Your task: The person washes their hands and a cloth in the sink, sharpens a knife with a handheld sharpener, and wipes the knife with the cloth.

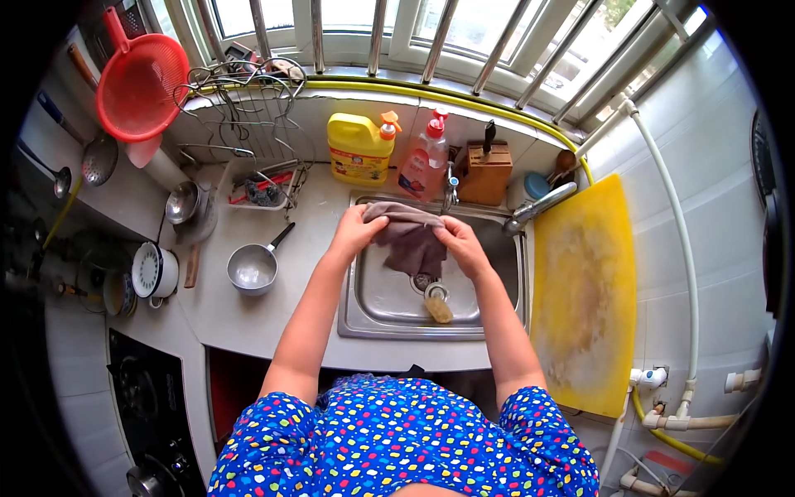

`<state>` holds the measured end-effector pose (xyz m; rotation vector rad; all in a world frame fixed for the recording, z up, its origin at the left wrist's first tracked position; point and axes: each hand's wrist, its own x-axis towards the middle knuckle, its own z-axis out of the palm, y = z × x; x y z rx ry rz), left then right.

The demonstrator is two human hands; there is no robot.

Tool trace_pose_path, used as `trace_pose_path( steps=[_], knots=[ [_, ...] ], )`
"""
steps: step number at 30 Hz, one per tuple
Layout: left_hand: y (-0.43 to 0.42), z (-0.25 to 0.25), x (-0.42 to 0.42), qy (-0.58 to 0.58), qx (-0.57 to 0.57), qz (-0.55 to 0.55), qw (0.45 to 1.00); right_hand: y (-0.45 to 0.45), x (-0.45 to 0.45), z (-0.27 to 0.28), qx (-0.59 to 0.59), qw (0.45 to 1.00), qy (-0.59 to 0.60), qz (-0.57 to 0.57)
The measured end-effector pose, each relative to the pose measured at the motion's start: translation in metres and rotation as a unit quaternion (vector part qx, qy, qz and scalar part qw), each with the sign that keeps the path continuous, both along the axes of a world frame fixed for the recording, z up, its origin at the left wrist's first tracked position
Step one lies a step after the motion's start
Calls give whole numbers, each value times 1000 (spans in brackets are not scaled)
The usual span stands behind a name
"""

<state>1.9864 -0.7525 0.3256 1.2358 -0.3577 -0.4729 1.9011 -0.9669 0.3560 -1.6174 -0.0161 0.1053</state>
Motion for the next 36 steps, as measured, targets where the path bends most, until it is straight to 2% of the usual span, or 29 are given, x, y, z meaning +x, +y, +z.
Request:
trace_pose_path(
  steps=[2, 4, 5, 6, 7, 8, 10, 11, 12, 13, 14, 16, 18, 20, 23, 24, 30, 36],
  knots=[
    [9, 6, 4, 34, 175, -30, 984, 4, 3, 18, -6, 1000, 23, 12],
    [2, -8, 7, 34, 138, -38, 989, 17, 10, 30, 135, 990, 41, 26],
    [-7, -6, 2, 22, 33, -6, 999, 21, 13, 36, 185, 981, 52, 21],
    [-11, -4, -1, 8, -73, 27, 997, 25, 17, 41, 183, 982, 51, 24],
    [-10, -2, -2, 150, -182, -35, 971, 28, 21, 46, 220, 973, 61, 15],
    [-13, 4, -5, 150, -184, -34, 971, 30, 24, 48, 258, 963, 73, 5],
    [-30, 15, -11, 187, -363, -113, 906, 21, 39, 39, 226, 972, 58, 3],
    [-42, 2, -7, 152, -362, -127, 911, 9, 48, 32, 35, 999, 15, 14],
    [-48, -2, -9, 167, -297, -93, 935, 9, 52, 39, -157, 987, -30, 23],
    [-54, -3, -7, 200, -303, -85, 928, 9, 53, 45, -289, 955, -55, -38],
    [-60, -1, -5, 232, -309, -77, 919, 11, 53, 59, -400, 901, -146, -84],
    [-72, 6, 10, 238, -345, -68, 905, 10, 61, 90, -446, 849, -231, -162],
    [-83, 15, 34, 307, -381, -30, 872, -8, 90, 95, -498, 762, -368, -190],
    [-98, 34, 56, 318, -401, -52, 858, -16, 110, 100, -502, 769, -353, -177],
    [-120, 51, 77, 296, -380, -38, 875, -21, 133, 98, -562, 751, -335, -93],
    [-124, 58, 80, 320, -362, -14, 876, -21, 135, 95, -550, 775, -293, -100],
    [-131, 71, 88, 390, -346, 25, 853, -24, 133, 89, -586, 749, -285, -121],
    [-132, 78, 90, 394, -418, 59, 816, -23, 134, 90, -588, 740, -307, -112]
  ],
)
